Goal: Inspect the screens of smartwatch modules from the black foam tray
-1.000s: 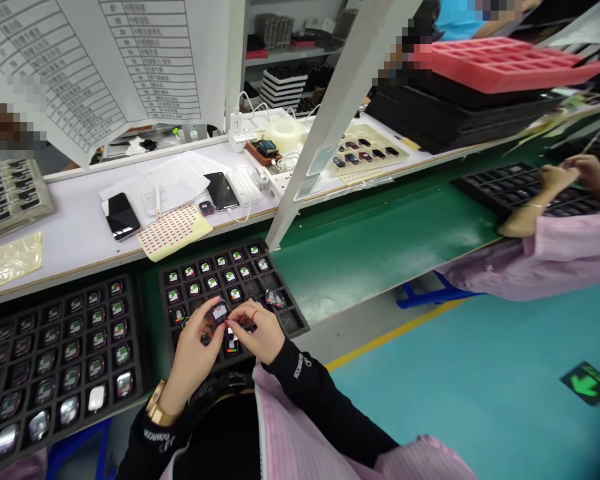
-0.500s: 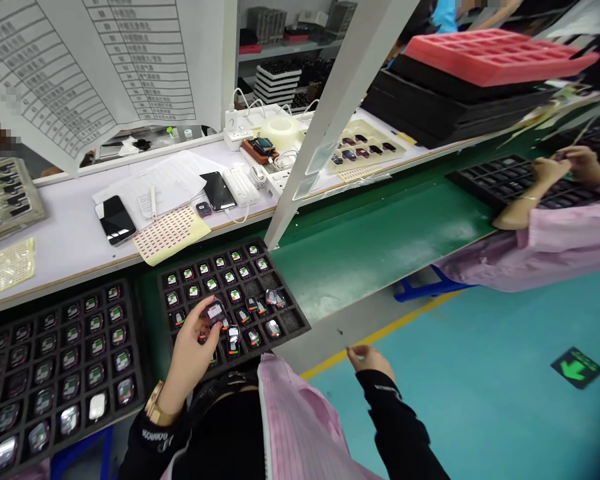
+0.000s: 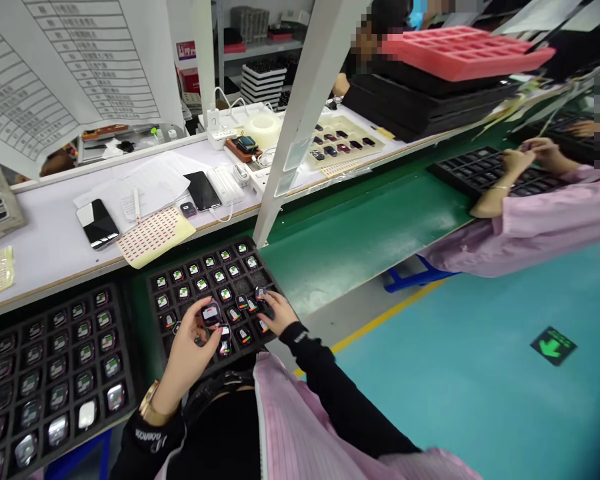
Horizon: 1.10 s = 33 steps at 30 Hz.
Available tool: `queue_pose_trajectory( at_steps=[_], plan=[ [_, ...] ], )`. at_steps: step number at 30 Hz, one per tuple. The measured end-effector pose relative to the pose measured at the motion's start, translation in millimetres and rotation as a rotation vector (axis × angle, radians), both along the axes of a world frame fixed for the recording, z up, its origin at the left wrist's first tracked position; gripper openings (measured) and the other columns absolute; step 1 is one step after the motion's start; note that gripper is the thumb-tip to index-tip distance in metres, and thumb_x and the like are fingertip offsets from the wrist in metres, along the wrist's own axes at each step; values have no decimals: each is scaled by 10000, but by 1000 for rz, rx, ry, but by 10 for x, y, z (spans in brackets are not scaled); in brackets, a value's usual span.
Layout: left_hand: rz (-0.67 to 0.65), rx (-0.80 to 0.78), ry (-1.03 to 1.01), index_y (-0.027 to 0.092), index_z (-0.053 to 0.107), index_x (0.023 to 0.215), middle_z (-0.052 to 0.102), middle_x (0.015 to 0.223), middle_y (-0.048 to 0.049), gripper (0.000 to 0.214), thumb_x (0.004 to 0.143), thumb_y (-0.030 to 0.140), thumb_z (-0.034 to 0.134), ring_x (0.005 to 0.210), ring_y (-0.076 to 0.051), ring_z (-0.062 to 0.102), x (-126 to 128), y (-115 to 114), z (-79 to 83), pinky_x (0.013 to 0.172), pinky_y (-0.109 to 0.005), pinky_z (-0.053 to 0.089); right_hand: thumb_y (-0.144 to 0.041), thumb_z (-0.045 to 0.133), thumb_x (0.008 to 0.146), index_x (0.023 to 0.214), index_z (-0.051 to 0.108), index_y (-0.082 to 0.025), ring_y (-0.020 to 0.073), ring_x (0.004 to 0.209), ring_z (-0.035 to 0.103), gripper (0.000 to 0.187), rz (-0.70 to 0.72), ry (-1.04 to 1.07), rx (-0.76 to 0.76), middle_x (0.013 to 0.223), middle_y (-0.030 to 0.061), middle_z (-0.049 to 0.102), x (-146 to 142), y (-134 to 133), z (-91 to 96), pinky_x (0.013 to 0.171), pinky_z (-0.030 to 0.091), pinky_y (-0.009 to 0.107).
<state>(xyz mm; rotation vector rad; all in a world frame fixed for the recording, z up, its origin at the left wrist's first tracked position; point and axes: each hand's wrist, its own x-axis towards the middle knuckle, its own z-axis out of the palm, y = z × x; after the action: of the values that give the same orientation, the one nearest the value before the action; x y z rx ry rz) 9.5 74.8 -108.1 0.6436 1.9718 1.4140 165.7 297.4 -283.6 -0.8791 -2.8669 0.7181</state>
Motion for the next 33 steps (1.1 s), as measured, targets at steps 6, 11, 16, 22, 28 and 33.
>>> queue_pose_trajectory(
  at_steps=[6,11,16,22,28,33],
  plan=[
    [93,8,0,253,461,1314,620,1048,-48,543,817,356,656,716,-113,559,24,-127,64,659,-256,465,-325,821,721,1418,482,-173,381,1447,29,790,330,-204,105,1588,143,81,-804,-224,185,1159,106,578],
    [190,32,-39,242,464,1299,619,1104,-64,543,808,357,666,863,-145,609,38,-250,40,698,-253,484,-400,820,730,1409,497,-152,380,1448,-1,792,384,-219,125,1583,158,61,-820,-242,264,1167,81,562],
    [233,39,-48,229,480,1274,625,1095,-62,534,794,360,673,836,-135,604,38,-289,36,650,-232,473,-415,817,723,1452,431,-144,396,1442,-31,869,322,-214,154,1584,155,22,-738,-293,161,1156,56,590],
    [208,54,-64,236,487,1271,631,1100,-62,524,797,357,674,855,-141,611,27,-254,1,654,-232,482,-470,820,705,1462,400,-156,394,1440,-68,921,257,-139,148,1584,154,-51,-703,-288,-16,1145,12,609],
    [160,50,-79,249,478,1279,620,1150,-63,513,810,348,664,912,-154,614,34,-191,-37,662,-234,482,-553,847,619,1279,581,-164,389,1443,-55,810,437,33,65,1591,142,-33,-674,-661,-41,1151,2,601],
    [142,53,-83,255,481,1274,610,1186,-66,499,816,343,662,931,-156,611,39,-198,-80,679,-239,483,-394,887,616,1122,663,-124,392,1445,10,616,486,29,27,1578,187,85,-692,-893,-42,1157,43,608]
  ],
)
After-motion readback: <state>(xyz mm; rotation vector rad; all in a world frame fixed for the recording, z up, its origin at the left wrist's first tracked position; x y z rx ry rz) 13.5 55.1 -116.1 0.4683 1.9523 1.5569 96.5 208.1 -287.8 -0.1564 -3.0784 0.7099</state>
